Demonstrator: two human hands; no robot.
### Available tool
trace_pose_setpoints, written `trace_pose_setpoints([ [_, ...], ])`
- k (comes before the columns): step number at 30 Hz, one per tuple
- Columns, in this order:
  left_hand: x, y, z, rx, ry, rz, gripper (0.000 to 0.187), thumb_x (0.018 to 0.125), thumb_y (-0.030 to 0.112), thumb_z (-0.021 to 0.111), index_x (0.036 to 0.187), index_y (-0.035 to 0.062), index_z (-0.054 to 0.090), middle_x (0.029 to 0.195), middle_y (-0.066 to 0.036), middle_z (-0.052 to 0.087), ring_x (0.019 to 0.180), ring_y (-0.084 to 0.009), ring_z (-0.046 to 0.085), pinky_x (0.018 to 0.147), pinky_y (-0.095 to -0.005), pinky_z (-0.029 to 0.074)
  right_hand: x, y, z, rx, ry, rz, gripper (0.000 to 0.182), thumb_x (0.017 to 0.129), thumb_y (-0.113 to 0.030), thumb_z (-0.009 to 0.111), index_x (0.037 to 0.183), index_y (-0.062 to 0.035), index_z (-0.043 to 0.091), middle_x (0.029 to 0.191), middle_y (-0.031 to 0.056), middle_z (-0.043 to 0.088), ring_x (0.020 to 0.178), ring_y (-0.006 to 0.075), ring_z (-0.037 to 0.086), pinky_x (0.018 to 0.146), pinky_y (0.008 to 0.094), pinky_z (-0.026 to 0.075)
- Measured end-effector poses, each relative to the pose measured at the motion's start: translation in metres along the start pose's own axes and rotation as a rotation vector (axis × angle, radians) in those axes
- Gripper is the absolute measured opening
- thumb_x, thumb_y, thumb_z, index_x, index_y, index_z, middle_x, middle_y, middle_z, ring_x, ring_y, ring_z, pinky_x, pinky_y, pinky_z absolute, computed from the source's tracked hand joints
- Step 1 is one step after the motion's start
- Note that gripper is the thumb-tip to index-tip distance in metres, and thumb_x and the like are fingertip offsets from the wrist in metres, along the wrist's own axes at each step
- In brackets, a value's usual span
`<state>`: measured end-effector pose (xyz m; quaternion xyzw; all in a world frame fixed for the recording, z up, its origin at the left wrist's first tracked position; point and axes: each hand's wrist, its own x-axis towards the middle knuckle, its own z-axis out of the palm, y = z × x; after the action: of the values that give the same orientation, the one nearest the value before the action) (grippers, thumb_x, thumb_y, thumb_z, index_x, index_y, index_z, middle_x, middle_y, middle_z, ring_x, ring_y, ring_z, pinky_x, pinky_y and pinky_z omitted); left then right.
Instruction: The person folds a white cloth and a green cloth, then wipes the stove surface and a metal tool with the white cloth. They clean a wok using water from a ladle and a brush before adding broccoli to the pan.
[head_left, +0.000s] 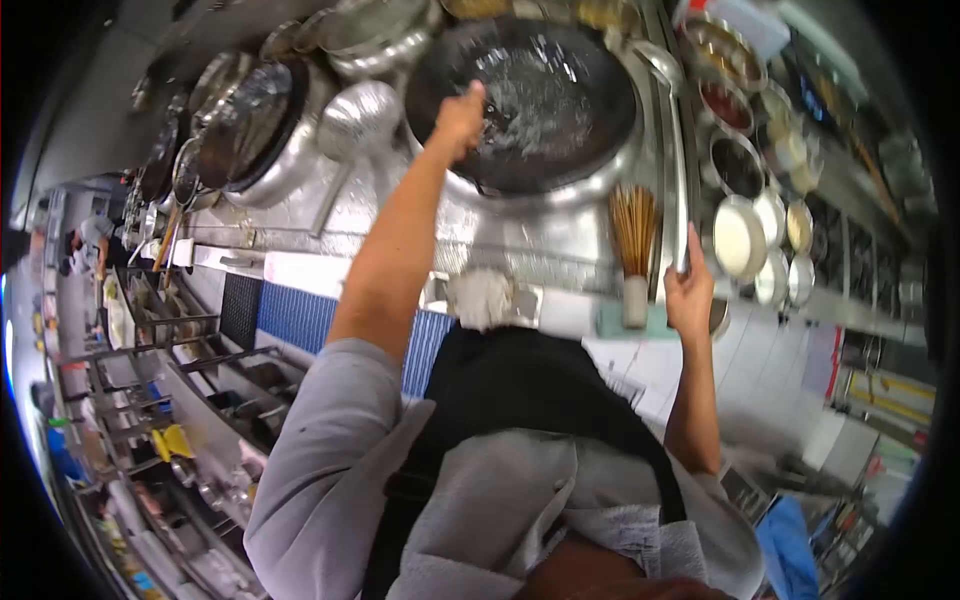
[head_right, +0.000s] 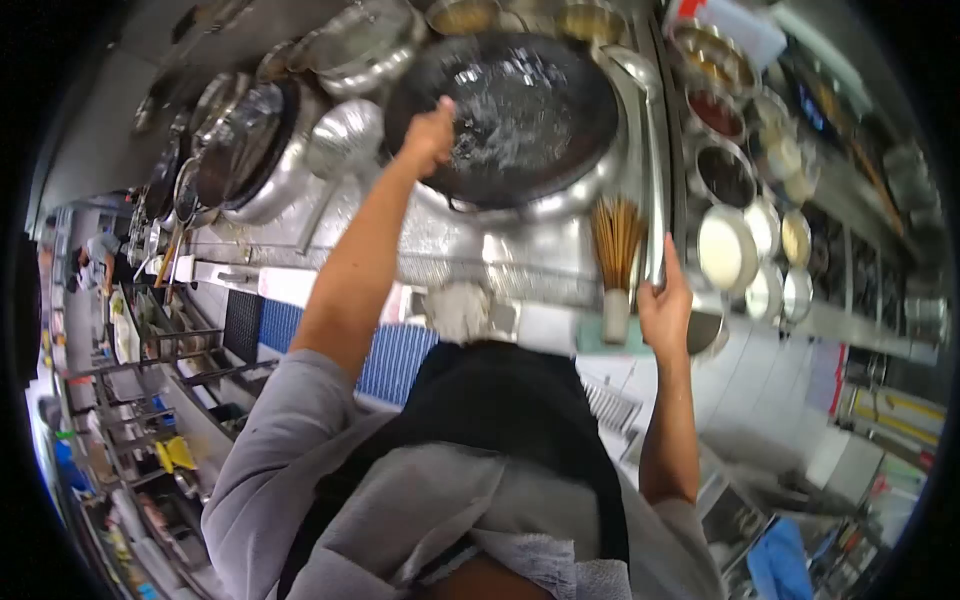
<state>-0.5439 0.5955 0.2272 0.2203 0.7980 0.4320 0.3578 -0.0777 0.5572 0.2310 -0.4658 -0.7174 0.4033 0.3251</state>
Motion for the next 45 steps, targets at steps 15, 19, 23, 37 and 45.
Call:
trace_pose_setpoints([
  [15, -0.139, -0.062, 0.062, 1.105, -0.052, 0.591, 0.030, 0.102, 0.032, 0.050, 0.109, 0.0146, 0.073, 0.105, -0.007, 0.073, 0.105, -0.0293, 0.069, 0.094, -0.0542, 0.042, -0.042, 0.065, 0.036, -0.438, -0.290, 0.367, 0.081, 0.089, -0.036, 0.070, 0.156, -0.0067, 0.036, 0.129, 0.0235, 0.060, 0.106, 0.0380, 0.063, 0.092, 0.0481, 0.051],
  [19, -0.149, -0.063, 0.047, 0.827, -0.051, 0.654, 0.034, 0.102, 0.035, 0.053, 0.097, 0.0049, 0.069, 0.089, -0.020, 0.073, 0.091, -0.0369, 0.070, 0.091, -0.0483, 0.042, -0.038, 0.011, 0.045, 0.370, -0.013, 0.345, 0.070, 0.094, -0.016, 0.065, 0.157, -0.0085, 0.035, 0.136, 0.0127, 0.060, 0.102, 0.0226, 0.066, 0.066, 0.0354, 0.060],
  [23, -0.145, -0.075, 0.040, 0.702, -0.011, 0.758, 0.030, 0.101, 0.031, 0.055, 0.094, 0.0048, 0.068, 0.085, -0.017, 0.072, 0.090, -0.0370, 0.068, 0.089, -0.0474, 0.041, 0.054, -0.081, 0.060, -0.082, -0.176, -0.322, 0.058, 0.094, -0.012, 0.067, 0.149, -0.0073, 0.051, 0.145, 0.0106, 0.057, 0.121, 0.0209, 0.061, 0.100, 0.0313, 0.049],
  [37, -0.148, -0.063, 0.050, 0.774, 0.101, 0.728, 0.031, 0.095, 0.034, 0.063, 0.084, 0.0054, 0.071, 0.078, -0.014, 0.072, 0.081, -0.0292, 0.069, 0.084, -0.0432, 0.043, 0.201, -0.102, 0.190, -0.497, -0.448, -0.514, 0.039, 0.078, -0.025, 0.077, 0.114, -0.0108, 0.075, 0.114, 0.0215, 0.071, 0.108, 0.0392, 0.067, 0.098, 0.0466, 0.051],
  [45, -0.145, -0.059, 0.053, 0.875, 0.120, 0.698, 0.030, 0.093, 0.035, 0.065, 0.081, 0.0093, 0.074, 0.079, -0.009, 0.073, 0.084, -0.0241, 0.066, 0.083, -0.0413, 0.040, 0.273, -0.083, 0.111, -0.896, -0.224, -0.462, 0.035, 0.087, -0.021, 0.070, 0.121, -0.0159, 0.069, 0.114, 0.0150, 0.069, 0.103, 0.0372, 0.068, 0.092, 0.0478, 0.054],
])
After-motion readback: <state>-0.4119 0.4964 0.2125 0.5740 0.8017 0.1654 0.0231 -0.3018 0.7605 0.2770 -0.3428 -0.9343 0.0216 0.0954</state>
